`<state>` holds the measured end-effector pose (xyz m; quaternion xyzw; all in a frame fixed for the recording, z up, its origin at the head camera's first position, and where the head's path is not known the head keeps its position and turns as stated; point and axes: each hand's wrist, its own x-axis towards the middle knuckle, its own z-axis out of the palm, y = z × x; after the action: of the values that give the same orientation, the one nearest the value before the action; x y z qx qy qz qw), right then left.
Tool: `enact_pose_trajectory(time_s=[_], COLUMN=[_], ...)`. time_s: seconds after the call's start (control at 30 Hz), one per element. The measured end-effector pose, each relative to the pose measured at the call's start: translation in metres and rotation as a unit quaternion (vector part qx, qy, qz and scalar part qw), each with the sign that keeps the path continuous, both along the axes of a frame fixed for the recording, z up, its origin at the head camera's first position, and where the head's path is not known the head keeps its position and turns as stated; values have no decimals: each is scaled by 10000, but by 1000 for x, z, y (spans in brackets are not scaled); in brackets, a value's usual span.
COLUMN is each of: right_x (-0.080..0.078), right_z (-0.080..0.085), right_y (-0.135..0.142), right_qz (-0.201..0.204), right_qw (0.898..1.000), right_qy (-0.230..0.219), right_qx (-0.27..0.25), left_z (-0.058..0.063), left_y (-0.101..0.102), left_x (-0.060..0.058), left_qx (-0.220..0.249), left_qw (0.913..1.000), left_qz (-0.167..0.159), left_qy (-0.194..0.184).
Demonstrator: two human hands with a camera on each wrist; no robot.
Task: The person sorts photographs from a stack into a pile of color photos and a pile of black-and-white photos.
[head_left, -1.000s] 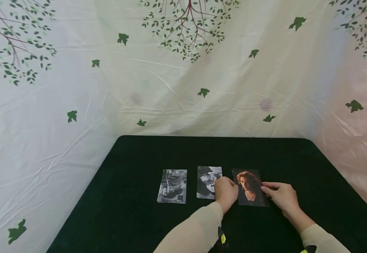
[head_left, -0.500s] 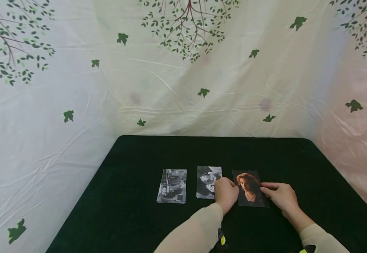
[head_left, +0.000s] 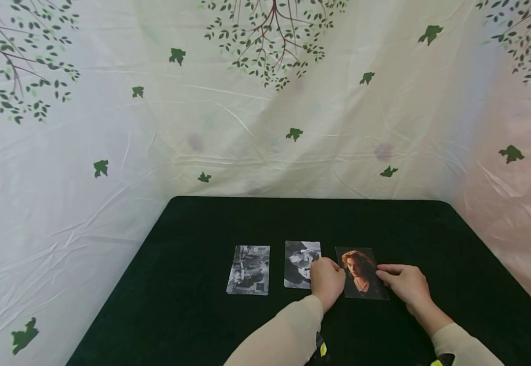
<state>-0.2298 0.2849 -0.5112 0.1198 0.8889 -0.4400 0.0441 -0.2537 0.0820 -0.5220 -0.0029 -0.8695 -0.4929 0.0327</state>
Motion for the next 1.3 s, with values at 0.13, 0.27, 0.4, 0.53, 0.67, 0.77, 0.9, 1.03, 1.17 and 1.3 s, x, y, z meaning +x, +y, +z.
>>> enact_pose_trajectory(time_s=[0.13,0.27,0.4,0.53,0.67,0.77,0.9,1.03,1.17,1.3], right_x=[0,0,-1,-2,-2,-3,-2,-1,-2,-3], right_z=[0,1,1,1,-1,-2,-3,-3,-2,-2], right_y=[1,3,3,4,4,4,5,4,3,2], right_qz=[-21,-64,-120,-179,-225,-247,-175,-64,-6,14], right_qw=[9999,9995,9990,9985,9984,9984,9989,9997,10000,10000], right_qy=[-74,-176,-240,-271,-280,-328,-303,-157,-56,-55], right_qx=[-98,-249,-360,-432,-436,-399,-314,-162,-16,70], left_z=[0,0,0,1,2,2,2,2,2,2], left_y=[1,1,2,3,4,4,4,4,4,4], left_x=[0,0,0,0,0,1,2,2,2,1], left_qx=[-124,-172,-216,-246,-267,-269,-220,-145,-76,-25], left_qw=[9999,9998,9997,9997,9996,9996,9998,9999,9999,9999], left_qz=[26,28,29,30,35,38,24,6,42,78], left_qy=[62,61,85,59,30,25,-8,-21,-65,-129])
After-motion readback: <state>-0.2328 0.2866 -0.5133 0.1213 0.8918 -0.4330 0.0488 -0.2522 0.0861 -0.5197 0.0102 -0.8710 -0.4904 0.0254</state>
